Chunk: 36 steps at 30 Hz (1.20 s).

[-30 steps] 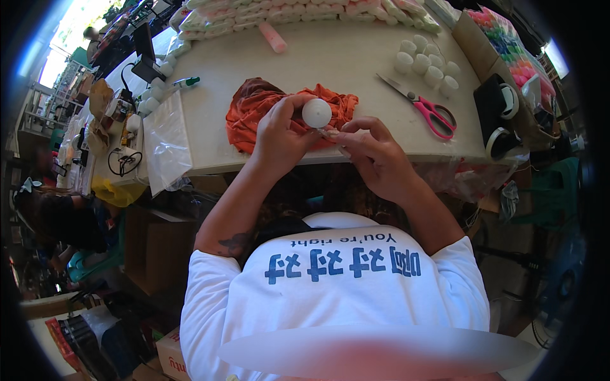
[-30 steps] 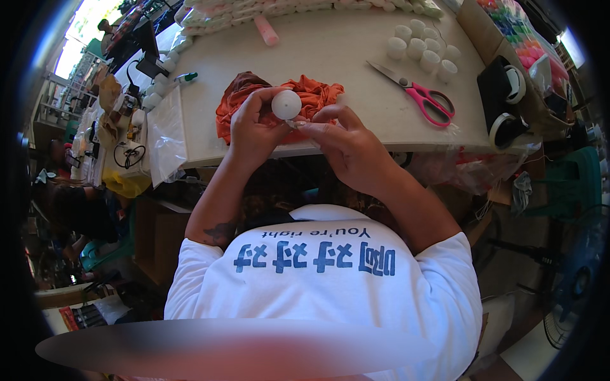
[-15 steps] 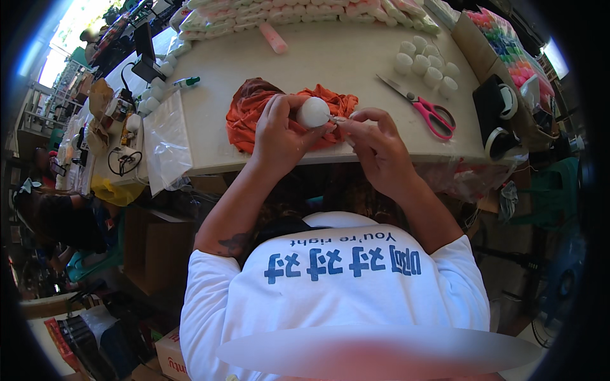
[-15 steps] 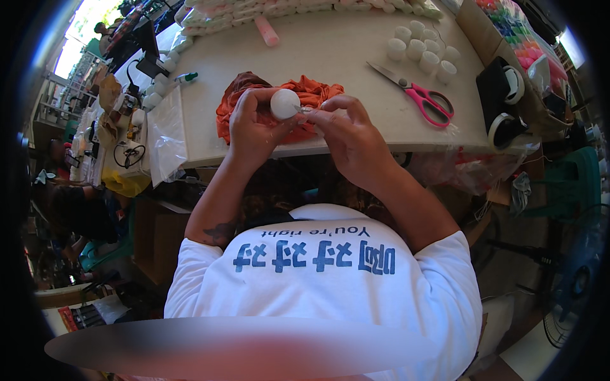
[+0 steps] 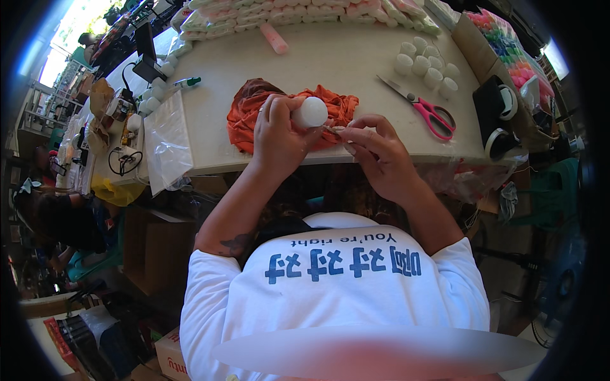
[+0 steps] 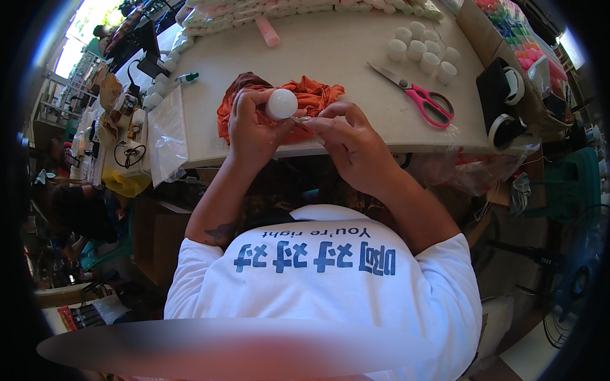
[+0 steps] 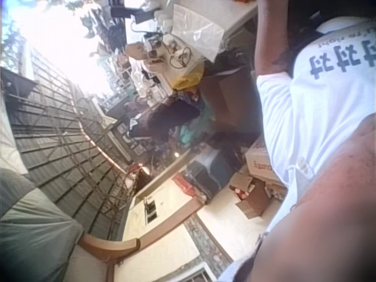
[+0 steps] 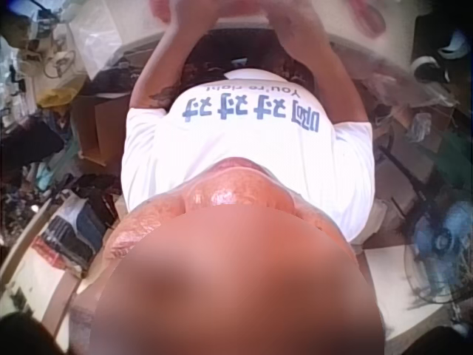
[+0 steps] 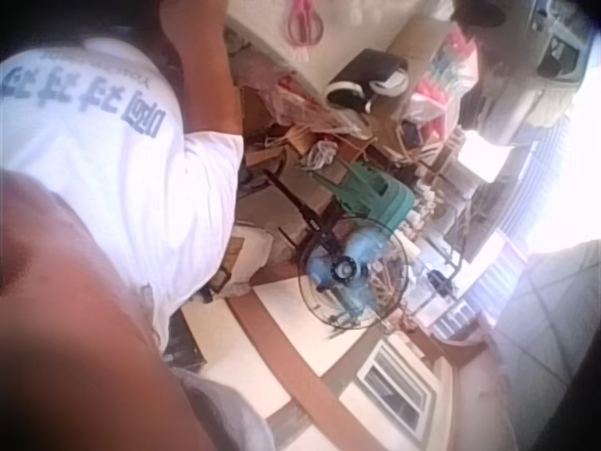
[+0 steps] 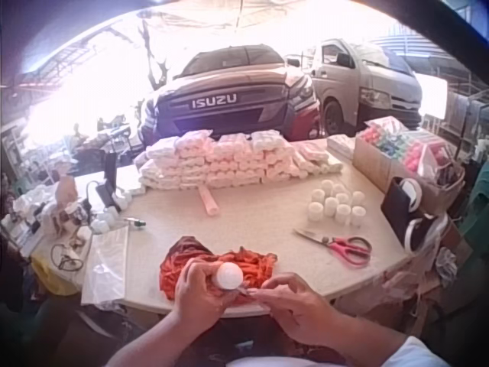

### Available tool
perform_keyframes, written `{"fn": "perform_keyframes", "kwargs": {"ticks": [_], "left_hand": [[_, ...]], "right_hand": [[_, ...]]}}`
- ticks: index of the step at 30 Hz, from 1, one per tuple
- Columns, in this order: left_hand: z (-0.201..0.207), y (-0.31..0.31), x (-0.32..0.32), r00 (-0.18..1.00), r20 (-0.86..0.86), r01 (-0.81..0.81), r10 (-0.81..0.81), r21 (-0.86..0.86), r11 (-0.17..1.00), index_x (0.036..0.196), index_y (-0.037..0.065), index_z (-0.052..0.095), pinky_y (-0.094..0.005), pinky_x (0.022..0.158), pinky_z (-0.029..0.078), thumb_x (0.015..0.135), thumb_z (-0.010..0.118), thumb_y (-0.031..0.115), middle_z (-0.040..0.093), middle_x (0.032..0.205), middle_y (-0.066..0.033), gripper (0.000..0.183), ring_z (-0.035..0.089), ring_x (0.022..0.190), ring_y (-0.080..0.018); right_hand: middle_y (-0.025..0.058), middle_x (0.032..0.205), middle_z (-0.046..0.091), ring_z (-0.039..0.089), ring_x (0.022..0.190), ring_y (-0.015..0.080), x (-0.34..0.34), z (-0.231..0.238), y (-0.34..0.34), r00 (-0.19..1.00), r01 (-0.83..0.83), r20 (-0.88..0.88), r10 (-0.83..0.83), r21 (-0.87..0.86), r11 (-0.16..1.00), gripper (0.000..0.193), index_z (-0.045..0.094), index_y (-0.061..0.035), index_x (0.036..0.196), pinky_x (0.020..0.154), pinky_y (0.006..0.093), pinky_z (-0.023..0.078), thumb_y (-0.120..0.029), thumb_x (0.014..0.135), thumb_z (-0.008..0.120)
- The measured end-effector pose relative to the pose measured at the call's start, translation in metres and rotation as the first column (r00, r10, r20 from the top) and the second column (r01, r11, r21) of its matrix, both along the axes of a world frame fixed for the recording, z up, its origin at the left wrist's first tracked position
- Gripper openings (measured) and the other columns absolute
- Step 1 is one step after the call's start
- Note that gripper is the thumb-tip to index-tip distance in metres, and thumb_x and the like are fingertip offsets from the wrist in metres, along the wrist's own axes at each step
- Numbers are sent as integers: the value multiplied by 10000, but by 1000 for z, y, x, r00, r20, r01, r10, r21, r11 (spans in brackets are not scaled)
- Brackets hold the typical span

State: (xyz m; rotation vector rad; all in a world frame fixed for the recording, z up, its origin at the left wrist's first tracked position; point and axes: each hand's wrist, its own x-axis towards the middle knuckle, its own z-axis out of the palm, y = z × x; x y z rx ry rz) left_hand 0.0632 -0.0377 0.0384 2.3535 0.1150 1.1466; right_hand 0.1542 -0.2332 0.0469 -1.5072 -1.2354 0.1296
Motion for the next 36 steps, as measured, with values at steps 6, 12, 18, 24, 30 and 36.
{"fn": "perform_keyframes", "kwargs": {"ticks": [6,12,18,24,30,36], "left_hand": [[2,-2,0,998,21,-67,65,119,991,1062,45,509,-457,784,490,661,885,170,552,996,-154,563,584,911,-361],[4,-2,0,996,8,-84,84,121,989,1057,37,507,-459,787,490,664,884,176,552,994,-154,563,582,921,-364],[3,-2,0,995,15,-100,99,128,987,1059,53,524,-450,787,496,667,883,175,556,1013,-154,545,590,940,-361],[11,7,1,996,-60,61,-63,-32,998,1171,73,637,-392,809,518,683,886,164,553,1064,-138,555,590,944,-300],[23,19,-9,943,-281,128,-180,-193,973,1185,60,660,-356,833,526,679,895,151,536,1120,-127,565,589,980,-264],[28,24,-12,914,-221,298,-339,-198,934,1168,48,663,-362,836,532,678,885,113,599,1100,-120,543,622,1006,-266]], "right_hand": [[114,1158,517,605,943,192,-2,-2,2,1000,3,20,-3,0,1000,343,658,-101,1209,740,288,537,69,919,591],[113,1144,522,597,961,218,-1,1,3,1000,-6,30,6,3,1000,364,664,-126,1212,777,310,523,68,911,599],[112,1131,527,597,969,235,-2,5,1,1000,-6,-14,6,-27,1000,405,666,-128,1211,819,332,511,97,880,603],[125,1138,525,620,929,227,13,10,-1,997,34,-69,-36,-28,999,370,662,-123,1223,793,325,527,67,917,580],[113,1165,527,607,954,206,28,17,8,997,-26,63,33,-111,993,366,663,-113,1220,795,312,521,60,901,611],[123,1179,540,636,955,254,29,26,23,974,-124,172,150,-157,980,351,673,-107,1188,802,361,540,71,891,612]]}}
